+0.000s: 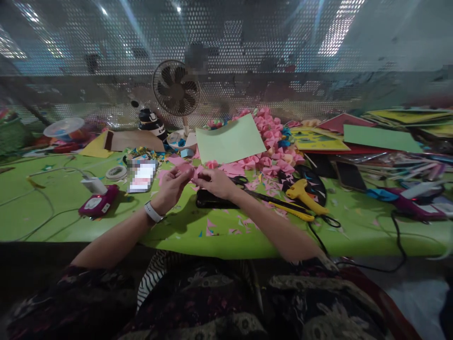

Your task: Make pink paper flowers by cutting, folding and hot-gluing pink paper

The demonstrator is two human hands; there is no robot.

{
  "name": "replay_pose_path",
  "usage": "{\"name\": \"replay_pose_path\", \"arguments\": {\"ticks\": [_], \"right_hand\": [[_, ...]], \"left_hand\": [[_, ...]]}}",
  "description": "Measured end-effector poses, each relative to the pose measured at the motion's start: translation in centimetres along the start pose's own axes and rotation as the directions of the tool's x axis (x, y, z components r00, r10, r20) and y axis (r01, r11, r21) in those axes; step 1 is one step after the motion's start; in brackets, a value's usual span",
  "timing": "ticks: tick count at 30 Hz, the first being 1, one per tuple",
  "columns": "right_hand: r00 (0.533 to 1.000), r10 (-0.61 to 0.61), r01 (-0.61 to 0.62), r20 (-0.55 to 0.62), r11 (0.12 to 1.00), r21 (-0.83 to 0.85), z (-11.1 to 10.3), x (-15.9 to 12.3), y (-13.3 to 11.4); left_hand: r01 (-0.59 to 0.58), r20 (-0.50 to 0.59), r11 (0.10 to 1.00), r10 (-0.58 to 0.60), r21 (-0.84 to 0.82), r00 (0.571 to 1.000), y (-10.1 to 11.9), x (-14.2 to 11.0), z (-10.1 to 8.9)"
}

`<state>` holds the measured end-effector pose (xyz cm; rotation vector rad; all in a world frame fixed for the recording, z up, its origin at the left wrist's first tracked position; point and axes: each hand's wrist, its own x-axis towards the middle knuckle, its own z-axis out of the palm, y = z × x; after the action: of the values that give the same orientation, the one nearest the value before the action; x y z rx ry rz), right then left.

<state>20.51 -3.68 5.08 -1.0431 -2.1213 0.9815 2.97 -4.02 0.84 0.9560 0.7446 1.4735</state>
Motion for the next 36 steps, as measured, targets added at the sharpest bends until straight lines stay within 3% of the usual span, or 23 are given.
{"name": "replay_pose_path", "arguments": {"ticks": [4,10,14,18,20,22,24,27,31,36], "right_hand": [[0.996,0.064,-0.051,-0.069,0.984,0.169,0.0,0.2,0.6],[0.983,0.139,-0.122,-0.122,0.983,0.135,-1.4,-0.1,1.0],[0.994,0.099,-0.094,-0.051,0.992,0.088,-0.7,0.1,1.5],[0.998,0.069,-0.069,0.002,0.997,0.031,-1.4,0.5,2.8],[0.990,0.101,-0.104,-0.099,0.994,-0.029,-2.8,0.6,3.8],[0.950,0.115,-0.179,-0.289,0.962,-0.207,-4.6,0.7,4.8],[0.913,0.150,-0.281,-0.380,0.905,-0.318,-6.0,0.7,5.8],[0.920,0.200,-0.325,-0.336,0.868,-0.375,-6.5,0.9,6.4],[0.971,0.156,-0.225,-0.181,0.853,-0.471,-4.7,1.2,5.8],[0.989,0.138,-0.148,-0.055,0.861,-0.487,-4.3,1.5,4.5]], "left_hand": [[0.125,0.015,0.991,-0.124,-0.047,0.992,0.6,-0.2,-0.1],[0.209,0.087,0.970,-0.220,0.121,0.972,2.5,0.4,-1.3],[0.235,0.156,0.923,-0.291,0.305,0.944,3.1,0.9,-1.9],[0.244,0.129,0.865,-0.330,0.438,0.935,3.3,1.8,-2.8],[0.235,0.093,0.832,-0.323,0.503,0.942,3.4,2.3,-3.4],[0.242,0.071,0.785,-0.341,0.571,0.937,3.5,2.6,-3.9],[0.245,0.074,0.701,-0.392,0.670,0.917,3.6,2.7,-4.2],[0.137,0.085,0.477,-0.416,0.868,0.906,3.6,2.5,-4.1],[-0.072,0.123,0.165,-0.324,0.984,0.938,4.0,2.3,-3.8],[-0.082,0.080,-0.011,-0.107,0.997,0.991,5.4,2.5,-4.2]]}}
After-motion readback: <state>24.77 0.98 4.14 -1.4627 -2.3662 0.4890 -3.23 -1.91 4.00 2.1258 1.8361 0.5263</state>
